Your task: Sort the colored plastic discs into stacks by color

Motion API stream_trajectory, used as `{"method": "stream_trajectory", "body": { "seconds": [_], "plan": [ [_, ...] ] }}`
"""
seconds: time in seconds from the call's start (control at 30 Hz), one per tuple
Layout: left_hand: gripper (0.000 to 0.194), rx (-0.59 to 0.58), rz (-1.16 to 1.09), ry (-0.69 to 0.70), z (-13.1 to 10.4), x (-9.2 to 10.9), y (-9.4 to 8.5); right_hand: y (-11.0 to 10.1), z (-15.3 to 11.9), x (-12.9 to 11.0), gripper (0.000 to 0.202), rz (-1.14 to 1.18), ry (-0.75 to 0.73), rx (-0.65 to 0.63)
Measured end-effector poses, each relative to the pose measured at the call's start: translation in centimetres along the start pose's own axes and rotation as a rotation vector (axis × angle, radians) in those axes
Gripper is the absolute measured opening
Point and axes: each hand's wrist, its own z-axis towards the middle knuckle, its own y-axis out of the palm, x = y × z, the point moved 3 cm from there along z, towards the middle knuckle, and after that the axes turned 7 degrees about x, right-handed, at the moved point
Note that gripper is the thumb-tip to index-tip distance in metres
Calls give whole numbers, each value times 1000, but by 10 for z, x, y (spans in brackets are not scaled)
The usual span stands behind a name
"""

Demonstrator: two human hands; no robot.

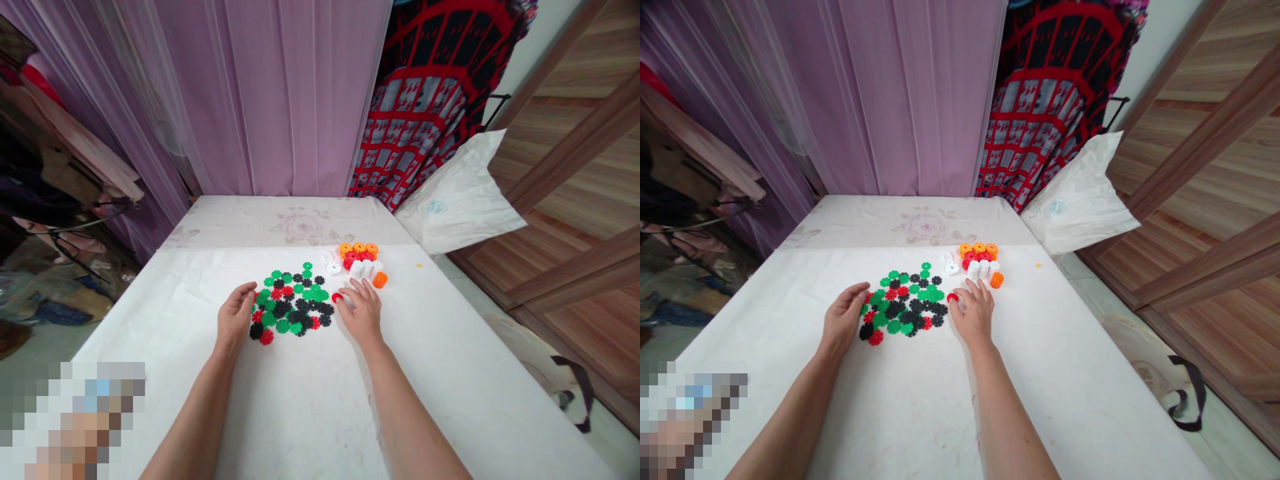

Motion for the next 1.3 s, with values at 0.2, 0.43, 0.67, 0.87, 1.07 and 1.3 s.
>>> {"method": "stream_trajectory", "body": {
  "seconds": [0.2, 0.43, 0.67, 0.87, 1.07, 1.3],
  "plan": [
    [45, 1, 2, 22, 1, 0, 0, -1, -9, -29, 18, 96, -178, -90],
    [41, -4, -32, 11, 3, -2, 1, -6, -17, -42, 18, 109, -278, -278],
    [41, -16, -30, 7, 2, -1, 1, -5, -19, -44, 17, 98, -272, -357],
    [40, -5, -9, 15, 1, 0, 1, 0, -21, -49, 15, 128, -268, -347],
    [44, -4, -14, 4, 2, -2, 0, -4, -11, -20, 15, 140, -164, -98],
    [47, -11, -27, -13, 1, -1, 1, -2, 4, 26, 13, 68, 31, 98]
  ]
}}
